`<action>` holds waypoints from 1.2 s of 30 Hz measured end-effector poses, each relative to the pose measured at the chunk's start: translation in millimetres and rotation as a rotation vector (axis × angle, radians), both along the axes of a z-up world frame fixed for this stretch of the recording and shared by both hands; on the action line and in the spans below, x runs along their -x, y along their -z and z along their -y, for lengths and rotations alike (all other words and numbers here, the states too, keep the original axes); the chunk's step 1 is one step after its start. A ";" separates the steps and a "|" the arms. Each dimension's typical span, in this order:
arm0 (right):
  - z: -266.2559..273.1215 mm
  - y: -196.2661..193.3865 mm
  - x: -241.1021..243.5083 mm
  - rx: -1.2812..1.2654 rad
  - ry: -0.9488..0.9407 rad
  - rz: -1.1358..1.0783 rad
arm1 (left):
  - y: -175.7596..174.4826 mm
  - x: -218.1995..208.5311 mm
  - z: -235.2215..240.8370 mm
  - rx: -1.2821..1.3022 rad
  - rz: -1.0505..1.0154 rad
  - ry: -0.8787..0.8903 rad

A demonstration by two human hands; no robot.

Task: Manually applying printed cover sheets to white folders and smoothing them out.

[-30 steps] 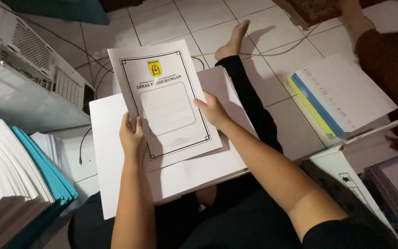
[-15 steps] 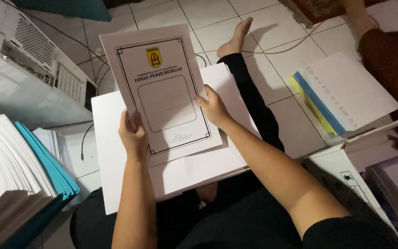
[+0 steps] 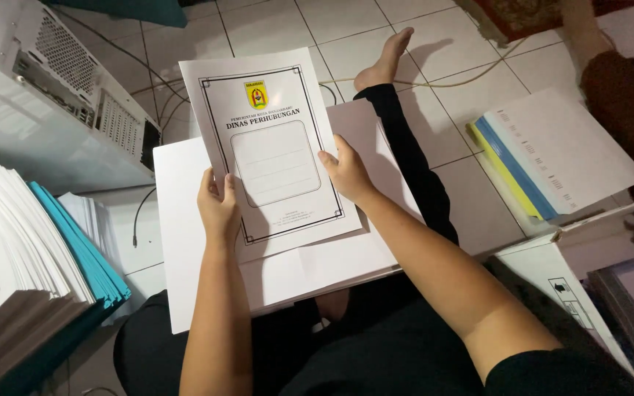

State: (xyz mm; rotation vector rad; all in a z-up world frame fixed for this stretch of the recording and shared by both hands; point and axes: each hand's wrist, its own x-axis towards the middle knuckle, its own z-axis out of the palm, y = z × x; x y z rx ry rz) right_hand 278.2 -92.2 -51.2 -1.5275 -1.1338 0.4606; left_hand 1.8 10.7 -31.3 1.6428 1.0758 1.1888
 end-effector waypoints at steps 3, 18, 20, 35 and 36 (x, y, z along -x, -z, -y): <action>3.3 -7.8 9.4 -0.021 0.026 0.012 | -2.0 -1.0 3.7 -0.166 0.057 -0.002; 16.8 -14.0 25.5 -0.150 -0.007 0.407 | 11.9 27.1 -33.9 0.310 0.136 0.141; 16.8 -16.4 26.7 -0.200 -0.011 0.611 | 5.1 28.2 -31.3 0.368 0.145 0.174; 23.7 -35.1 27.5 -0.161 0.037 0.476 | -49.4 9.2 10.0 0.192 -0.028 0.026; 27.6 -52.5 34.8 -0.276 0.006 0.588 | -62.6 16.3 19.9 0.400 0.096 0.117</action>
